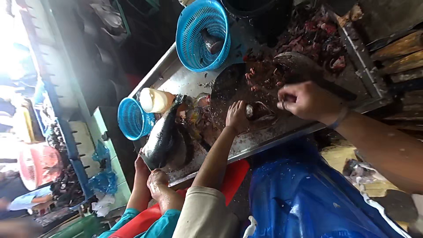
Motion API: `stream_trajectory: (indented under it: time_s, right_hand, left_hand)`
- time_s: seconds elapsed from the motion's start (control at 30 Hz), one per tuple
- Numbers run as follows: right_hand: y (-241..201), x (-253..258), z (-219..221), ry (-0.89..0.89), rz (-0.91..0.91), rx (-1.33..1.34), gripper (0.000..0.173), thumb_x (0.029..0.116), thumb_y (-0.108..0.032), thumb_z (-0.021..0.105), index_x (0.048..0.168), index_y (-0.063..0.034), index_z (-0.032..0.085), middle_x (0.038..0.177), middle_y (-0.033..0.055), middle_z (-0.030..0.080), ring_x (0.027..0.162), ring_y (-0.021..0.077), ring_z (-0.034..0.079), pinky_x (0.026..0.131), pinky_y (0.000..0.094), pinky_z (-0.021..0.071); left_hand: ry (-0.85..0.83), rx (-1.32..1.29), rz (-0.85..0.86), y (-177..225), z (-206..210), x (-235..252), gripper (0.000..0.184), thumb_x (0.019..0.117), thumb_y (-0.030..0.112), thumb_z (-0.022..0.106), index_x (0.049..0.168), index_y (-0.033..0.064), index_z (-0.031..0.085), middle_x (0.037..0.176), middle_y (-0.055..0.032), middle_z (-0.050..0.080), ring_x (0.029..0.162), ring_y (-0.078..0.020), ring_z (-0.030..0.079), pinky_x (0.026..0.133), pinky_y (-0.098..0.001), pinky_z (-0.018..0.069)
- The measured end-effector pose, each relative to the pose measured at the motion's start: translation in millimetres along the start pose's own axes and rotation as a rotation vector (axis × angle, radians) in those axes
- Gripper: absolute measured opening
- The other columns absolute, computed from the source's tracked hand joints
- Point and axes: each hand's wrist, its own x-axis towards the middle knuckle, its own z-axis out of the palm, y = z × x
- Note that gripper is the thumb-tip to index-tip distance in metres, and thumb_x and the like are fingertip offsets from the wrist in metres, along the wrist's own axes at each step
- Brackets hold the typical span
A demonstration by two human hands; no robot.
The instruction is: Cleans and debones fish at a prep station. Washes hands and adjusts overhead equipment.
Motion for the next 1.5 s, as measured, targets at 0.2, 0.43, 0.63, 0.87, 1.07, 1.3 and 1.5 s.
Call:
stream_trajectory:
  time_s: [0.2, 0.43, 0.63, 0.87, 1.07, 1.3, 1.5]
  right_hand:
    - [44.5, 31.4, 23.8, 0.067, 0.378, -0.351, 0.062, 0.0851, -0.035, 0.074, 0.139, -0.0086, 0.059, 0.142, 0.0314, 0.052, 0.103, 0.0553, 0.064, 0.083, 0.0780, 0.0453]
    - [-34.8, 8.7, 42.8, 0.080, 0.110, -0.415, 0.038, 0.0924, -0.023, 0.068, 0.126, -0.0053, 0.065, 0.119, 0.0238, 0.065, 0.085, 0.0438, 0.068, 0.075, 0.0667, 0.0478]
    - [36.3, 9.0, 16.0, 0.157, 0.165, -0.426, 0.050, 0.0937, -0.026, 0.064, 0.141, -0.0104, 0.059, 0.133, 0.0273, 0.060, 0.104, 0.0507, 0.065, 0.087, 0.0736, 0.0444]
    - [70.2, -37.4, 20.5, 0.003, 0.265, -0.198, 0.067, 0.0868, -0.028, 0.076, 0.150, -0.0344, 0.055, 0.123, 0.0192, 0.066, 0.102, 0.0411, 0.067, 0.082, 0.0668, 0.0514]
    - [35.8, -32.4, 25.3, -0.121, -0.121, -0.337, 0.059, 0.0804, -0.032, 0.071, 0.139, -0.0372, 0.066, 0.105, 0.0109, 0.069, 0.088, 0.0314, 0.067, 0.079, 0.0588, 0.0483]
    - [33.0, 0.5, 66.4, -0.452, 0.052, -0.311, 0.025, 0.0928, -0.029, 0.067, 0.109, -0.0105, 0.073, 0.095, 0.0169, 0.073, 0.097, 0.0393, 0.070, 0.090, 0.0662, 0.0489]
    - [39.1, -17.2, 43.2, -0.298, 0.025, -0.299, 0.018, 0.0927, -0.028, 0.065, 0.099, -0.0127, 0.072, 0.089, 0.0125, 0.072, 0.088, 0.0351, 0.070, 0.083, 0.0629, 0.0506]
  left_hand:
    - [-0.012, -0.474, -0.094, 7.8, -46.0, 6.9, 0.081, 0.0799, 0.028, 0.078, 0.154, 0.0156, 0.046, 0.157, -0.0101, 0.046, 0.149, -0.0334, 0.034, 0.118, -0.0639, 0.0285]
    - [0.432, -1.847, -0.560, 117.4, -60.1, 37.4, 0.038, 0.1138, 0.031, 0.027, 0.105, 0.0064, 0.055, 0.088, -0.0072, 0.072, 0.085, -0.0201, 0.073, 0.081, -0.0399, 0.0604]
    - [0.180, -0.442, -0.448, 8.0, -79.1, 63.5, 0.087, 0.0959, 0.032, 0.071, 0.161, -0.0016, 0.024, 0.166, -0.0268, 0.024, 0.151, -0.0462, 0.028, 0.119, -0.0650, 0.0292]
    - [-0.383, 0.047, 0.007, 21.7, -49.2, 43.1, 0.087, 0.0661, 0.028, 0.093, 0.144, 0.0183, 0.057, 0.145, -0.0081, 0.059, 0.137, -0.0316, 0.051, 0.114, -0.0646, 0.0359]
    - [-0.142, 0.028, -0.082, 8.2, -6.7, -10.5, 0.074, 0.0685, 0.025, 0.090, 0.132, 0.0031, 0.060, 0.134, -0.0178, 0.063, 0.129, -0.0346, 0.058, 0.112, -0.0540, 0.0451]
    - [-0.122, 0.006, -0.098, 5.8, -0.7, -7.2, 0.078, 0.0671, 0.024, 0.090, 0.135, 0.0028, 0.057, 0.135, -0.0168, 0.063, 0.130, -0.0335, 0.057, 0.111, -0.0530, 0.0452]
    - [-0.139, -0.007, -0.129, 8.3, -4.2, -2.0, 0.072, 0.0713, 0.028, 0.088, 0.133, 0.0031, 0.059, 0.134, -0.0159, 0.063, 0.128, -0.0323, 0.059, 0.111, -0.0513, 0.0454]
